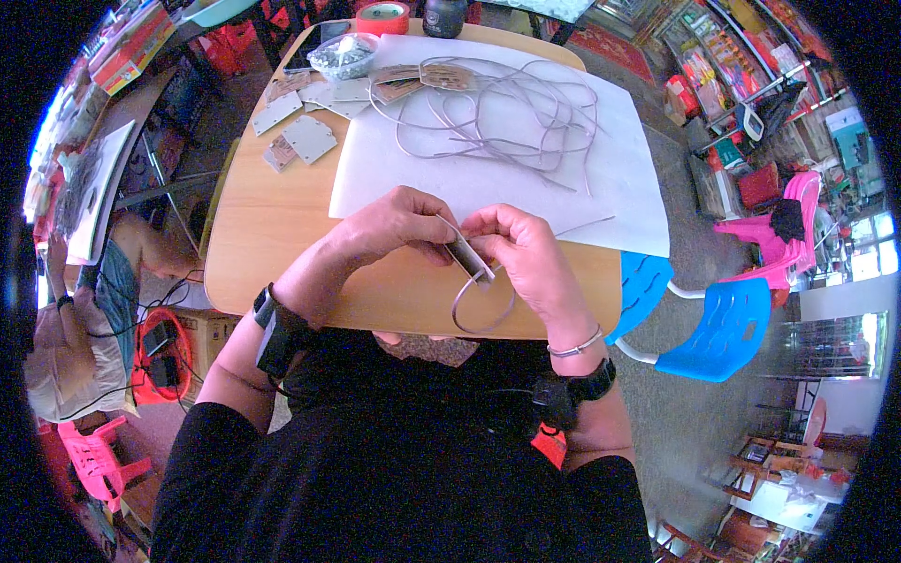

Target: Assembling components by threading wires through holes in a small cardboard or plastic housing.

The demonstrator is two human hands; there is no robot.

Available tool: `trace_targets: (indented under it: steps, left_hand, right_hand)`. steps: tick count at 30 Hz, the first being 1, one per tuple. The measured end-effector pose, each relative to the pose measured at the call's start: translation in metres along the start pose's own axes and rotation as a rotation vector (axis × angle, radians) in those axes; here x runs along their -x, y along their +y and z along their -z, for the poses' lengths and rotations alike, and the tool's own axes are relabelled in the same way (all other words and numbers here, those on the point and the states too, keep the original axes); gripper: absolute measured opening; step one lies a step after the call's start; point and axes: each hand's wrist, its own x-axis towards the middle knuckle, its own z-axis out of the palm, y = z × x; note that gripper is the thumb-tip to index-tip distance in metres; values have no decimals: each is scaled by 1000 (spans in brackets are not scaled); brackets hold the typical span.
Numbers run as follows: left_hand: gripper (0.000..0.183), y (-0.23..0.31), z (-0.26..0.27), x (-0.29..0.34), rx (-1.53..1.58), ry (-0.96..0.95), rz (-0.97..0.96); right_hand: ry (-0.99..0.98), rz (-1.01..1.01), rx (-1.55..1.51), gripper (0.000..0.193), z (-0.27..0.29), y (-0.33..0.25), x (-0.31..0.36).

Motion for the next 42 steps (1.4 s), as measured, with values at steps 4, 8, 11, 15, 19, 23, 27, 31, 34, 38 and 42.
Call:
trace_targets:
  steps: [4, 8, 11, 15, 19, 23, 27, 31, 34, 38, 42]
  left_hand:
    - [23, 3, -1, 0, -40, -22, 0]
    - [23, 1, 1, 0, -10, 4, 17]
    - [22, -2, 1, -3, -32, 3, 5]
    - [22, -8, 3, -4, -48, 1, -9]
    - [22, -9, 3, -5, -142, 19, -54]
    - [23, -10, 4, -7, -96, -10, -106]
    - [26, -12, 5, -9, -25, -52, -114]
    - [26, -13, 6, -9, -18, -106, -164]
    - [26, -11, 4, -10, 11, -141, -190]
    - [26, -21, 11, -12, -13, -124, -202]
    - [26, -18, 8, -4, 22, -165, -182]
  right_hand:
    - [23, 20, 132, 11, 2, 5, -2]
    - [76, 12, 202, 9, -2, 6, 0]
    - [105, 18, 238, 9, -4, 12, 1]
    - [180, 97, 239, 10, -14, 14, 3]
    - [222, 54, 405, 12, -14, 17, 2]
    - [68, -2, 23, 12, -3, 20, 2]
    - [15, 3, -77, 14, -2, 11, 7]
    - [19, 43, -69, 16, -2, 12, 7]
    - [104, 128, 2, 14, -8, 8, 9]
    - [154, 152, 184, 13, -14, 12, 13]
    - [190, 194, 238, 14, -15, 11, 18]
